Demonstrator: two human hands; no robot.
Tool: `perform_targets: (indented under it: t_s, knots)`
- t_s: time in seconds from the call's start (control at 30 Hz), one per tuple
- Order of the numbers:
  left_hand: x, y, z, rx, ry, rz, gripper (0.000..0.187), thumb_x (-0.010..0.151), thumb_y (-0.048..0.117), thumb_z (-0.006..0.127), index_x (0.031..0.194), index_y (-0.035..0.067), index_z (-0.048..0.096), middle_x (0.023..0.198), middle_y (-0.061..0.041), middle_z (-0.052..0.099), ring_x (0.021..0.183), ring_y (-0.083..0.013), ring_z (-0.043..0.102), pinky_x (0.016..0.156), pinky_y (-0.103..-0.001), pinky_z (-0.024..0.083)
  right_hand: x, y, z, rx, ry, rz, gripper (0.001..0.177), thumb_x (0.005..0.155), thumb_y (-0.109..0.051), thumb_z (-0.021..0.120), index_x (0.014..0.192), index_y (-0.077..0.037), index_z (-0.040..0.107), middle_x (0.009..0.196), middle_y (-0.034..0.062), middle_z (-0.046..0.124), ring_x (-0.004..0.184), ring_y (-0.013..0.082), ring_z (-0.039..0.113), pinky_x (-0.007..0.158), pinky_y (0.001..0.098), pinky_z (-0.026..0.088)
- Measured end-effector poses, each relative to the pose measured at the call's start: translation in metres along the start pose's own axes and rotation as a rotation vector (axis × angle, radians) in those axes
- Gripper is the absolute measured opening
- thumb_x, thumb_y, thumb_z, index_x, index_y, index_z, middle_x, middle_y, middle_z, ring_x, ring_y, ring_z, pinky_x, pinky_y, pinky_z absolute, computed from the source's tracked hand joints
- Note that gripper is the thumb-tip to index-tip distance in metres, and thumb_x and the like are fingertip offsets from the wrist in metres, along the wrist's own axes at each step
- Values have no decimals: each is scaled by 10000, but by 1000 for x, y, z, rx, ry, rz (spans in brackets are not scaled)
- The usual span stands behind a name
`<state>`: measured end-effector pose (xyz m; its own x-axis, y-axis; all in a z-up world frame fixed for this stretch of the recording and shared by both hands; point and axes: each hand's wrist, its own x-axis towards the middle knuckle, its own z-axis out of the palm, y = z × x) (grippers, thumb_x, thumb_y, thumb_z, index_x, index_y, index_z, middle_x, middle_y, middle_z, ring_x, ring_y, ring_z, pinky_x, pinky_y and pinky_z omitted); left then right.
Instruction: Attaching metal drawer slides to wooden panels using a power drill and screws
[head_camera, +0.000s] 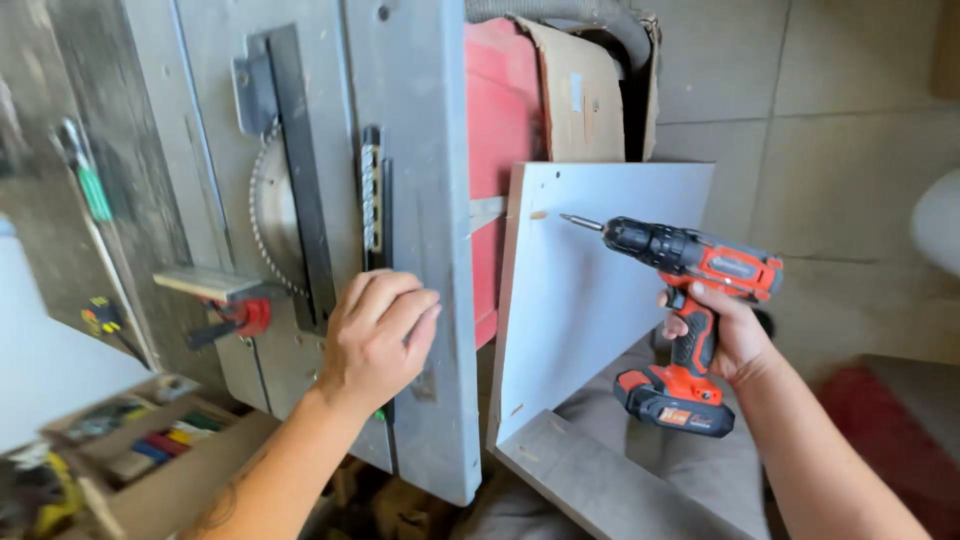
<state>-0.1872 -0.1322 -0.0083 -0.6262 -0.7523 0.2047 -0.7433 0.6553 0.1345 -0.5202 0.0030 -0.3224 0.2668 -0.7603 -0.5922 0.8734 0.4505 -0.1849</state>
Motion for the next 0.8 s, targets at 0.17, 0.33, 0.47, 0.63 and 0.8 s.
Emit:
perform_targets:
  t_s: [0.17, 0.33, 0.47, 0.63, 0.8]
  knots:
    - [87, 11, 29, 218, -100, 163, 230, 943, 231, 780, 1109, 78, 733, 1222, -140, 688, 1280, -372, 635, 1077, -473, 478, 35, -5, 9, -13, -95, 1, 255, 947, -146, 694, 1132, 30, 696, 891, 243, 725, 478, 265, 593, 548, 463, 593]
    - [143, 2, 66, 319, -458, 172, 496, 834, 178, 859, 1248, -33, 687, 1217, -216, 698, 1383, -406, 582, 1256, -576, 301, 52, -1, 7, 1, -60, 94, 310, 929, -162, 709, 1173, 28, 686, 895, 249, 724, 486, 280, 626, 553, 491, 610]
    - [133, -63, 128, 481, -724, 277, 589, 824, 327, 862, 1304, 22, 709, 1069, -126, 753, 1226, -291, 667, 1317, -562, 162, 62, -6, 14, -6, -52, 131, 285, 916, -140, 718, 1155, 11, 685, 852, 241, 730, 460, 258, 635, 525, 479, 609]
    - [133, -72, 163, 477, -777, 319, 449, 870, 336, 835, 1247, 112, 741, 964, -6, 716, 1081, -237, 680, 1190, -452, 352, 83, -3, 1, -1, -85, 183, 267, 921, -150, 716, 1134, 9, 693, 825, 209, 708, 460, 257, 623, 518, 484, 613]
    - [171, -59, 170, 505, -783, 576, 265, 722, 109, 759, 592, 293, 620, 514, 42, 608, 561, -211, 602, 737, -416, 399, 109, 1, -8, -72, -177, 254, 306, 869, -60, 708, 1158, 39, 701, 805, 253, 709, 399, 238, 569, 436, 498, 589]
